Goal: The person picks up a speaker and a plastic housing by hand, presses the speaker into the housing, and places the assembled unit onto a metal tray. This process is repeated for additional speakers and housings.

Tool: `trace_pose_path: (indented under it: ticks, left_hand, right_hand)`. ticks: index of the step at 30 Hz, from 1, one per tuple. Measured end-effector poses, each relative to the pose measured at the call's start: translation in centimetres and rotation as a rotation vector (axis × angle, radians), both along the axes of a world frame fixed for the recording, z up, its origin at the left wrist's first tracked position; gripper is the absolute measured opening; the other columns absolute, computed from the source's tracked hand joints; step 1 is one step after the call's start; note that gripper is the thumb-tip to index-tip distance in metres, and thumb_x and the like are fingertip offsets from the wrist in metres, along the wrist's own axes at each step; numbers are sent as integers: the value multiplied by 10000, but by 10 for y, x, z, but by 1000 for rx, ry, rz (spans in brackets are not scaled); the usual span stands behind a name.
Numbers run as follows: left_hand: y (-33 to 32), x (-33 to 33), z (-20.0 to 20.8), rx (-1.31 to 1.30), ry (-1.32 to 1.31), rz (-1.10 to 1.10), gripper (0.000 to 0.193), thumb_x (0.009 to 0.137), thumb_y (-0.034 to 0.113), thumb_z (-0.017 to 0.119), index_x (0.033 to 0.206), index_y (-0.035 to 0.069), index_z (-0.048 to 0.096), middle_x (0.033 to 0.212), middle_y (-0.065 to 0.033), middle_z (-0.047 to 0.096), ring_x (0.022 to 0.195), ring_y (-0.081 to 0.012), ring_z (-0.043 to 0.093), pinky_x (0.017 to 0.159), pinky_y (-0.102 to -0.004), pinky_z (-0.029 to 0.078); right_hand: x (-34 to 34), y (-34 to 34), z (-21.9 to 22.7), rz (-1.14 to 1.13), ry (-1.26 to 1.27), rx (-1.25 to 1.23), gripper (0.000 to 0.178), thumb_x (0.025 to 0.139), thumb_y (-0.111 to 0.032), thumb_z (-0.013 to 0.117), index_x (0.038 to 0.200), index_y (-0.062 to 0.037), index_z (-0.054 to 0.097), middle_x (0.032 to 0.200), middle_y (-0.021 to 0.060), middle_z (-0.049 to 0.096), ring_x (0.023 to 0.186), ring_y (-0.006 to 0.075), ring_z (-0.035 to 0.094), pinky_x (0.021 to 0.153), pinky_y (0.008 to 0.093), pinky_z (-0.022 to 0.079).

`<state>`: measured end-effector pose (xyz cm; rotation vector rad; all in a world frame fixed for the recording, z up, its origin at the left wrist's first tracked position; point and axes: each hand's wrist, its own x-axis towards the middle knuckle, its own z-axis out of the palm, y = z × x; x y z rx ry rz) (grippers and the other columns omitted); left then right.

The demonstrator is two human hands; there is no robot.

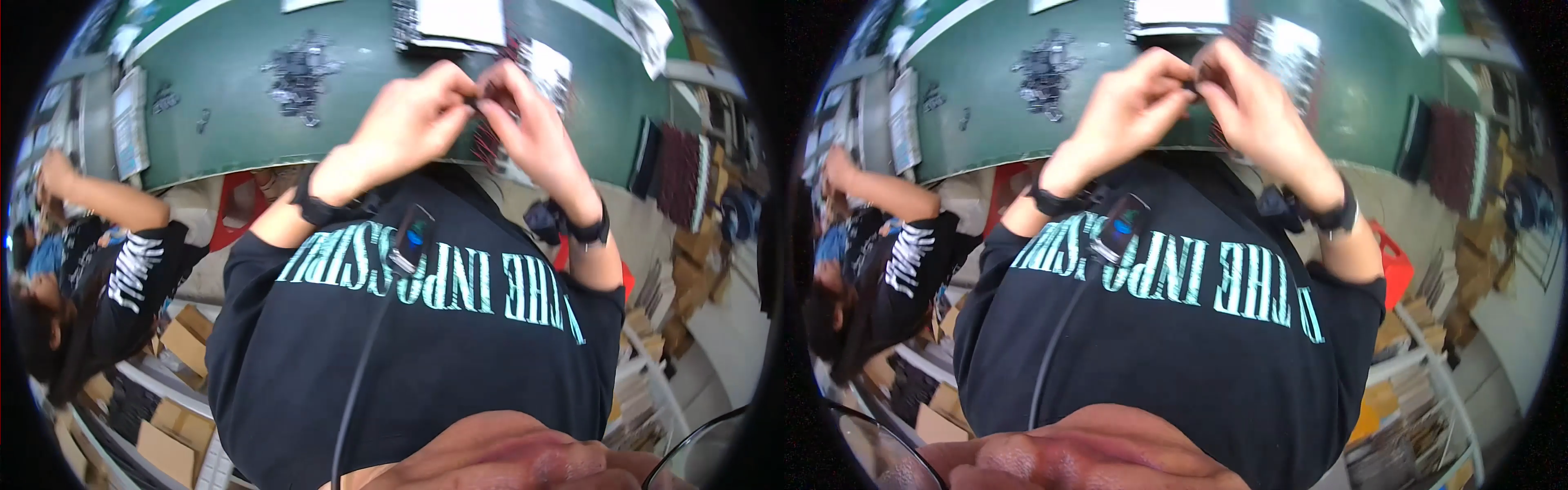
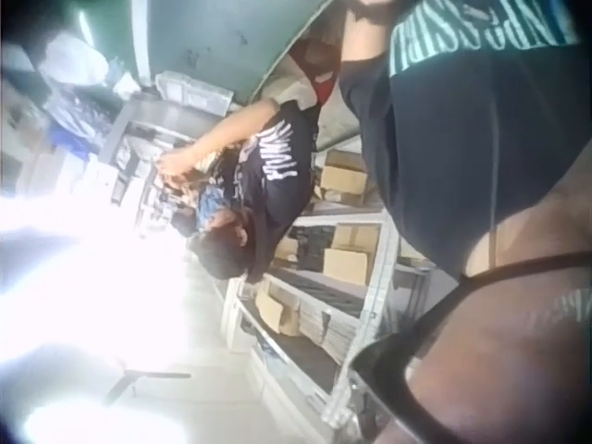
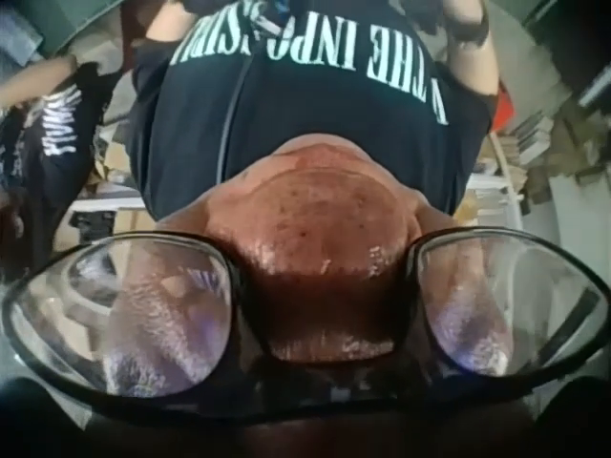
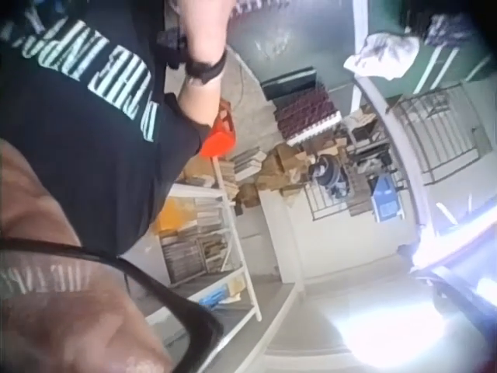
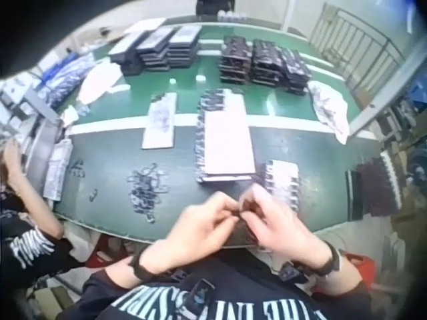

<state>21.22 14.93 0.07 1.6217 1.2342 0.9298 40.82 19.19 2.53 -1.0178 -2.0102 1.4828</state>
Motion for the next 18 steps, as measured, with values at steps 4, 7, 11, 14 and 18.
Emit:
trace_pose_path:
  ticks: [4, 7, 11, 14, 18]
  left_hand:
    - [4, -17, 3, 106, 36, -123, 218, 902, 83, 706, 1105, 35, 644, 950, -134, 739, 847, -187, 740, 731, -297, 566]
    - [17, -65, 14, 335, 367, 284, 186, 874, 185, 701, 1017, 66, 697, 941, -137, 726, 844, -326, 708, 722, -395, 570]
    - [40, -138, -11, 385, 977, 462, 148, 843, 191, 708, 963, 108, 734, 936, -80, 697, 960, -290, 640, 813, -402, 538]
    - [42, -156, -26, 294, 983, 424, 143, 845, 180, 708, 960, 96, 726, 940, -78, 671, 961, -287, 626, 820, -392, 532]
    - [37, -157, -29, 236, 1006, 436, 176, 878, 189, 697, 1015, 81, 720, 1023, -78, 687, 967, -294, 644, 838, -374, 528]
  right_hand:
    - [-5, -9, 7, -53, -183, 279, 234, 950, -16, 607, 1178, -29, 557, 1026, 5, 597, 941, 77, 578, 848, 224, 470]
    - [4, 11, 23, -92, -73, 54, 256, 956, -29, 613, 1209, -29, 574, 1035, 1, 604, 945, 73, 576, 849, 221, 466]
    - [28, 84, 44, -158, -46, 180, 247, 967, -116, 643, 1198, -28, 637, 1028, -8, 642, 947, 71, 583, 848, 232, 471]
    - [24, 159, 31, -121, -168, 213, 269, 964, -205, 667, 1162, -23, 663, 1001, -2, 667, 945, 76, 596, 847, 226, 469]
    - [-14, 214, -1, -217, -148, 344, 180, 891, -129, 710, 1018, 0, 707, 875, 35, 702, 805, 99, 632, 726, 258, 518]
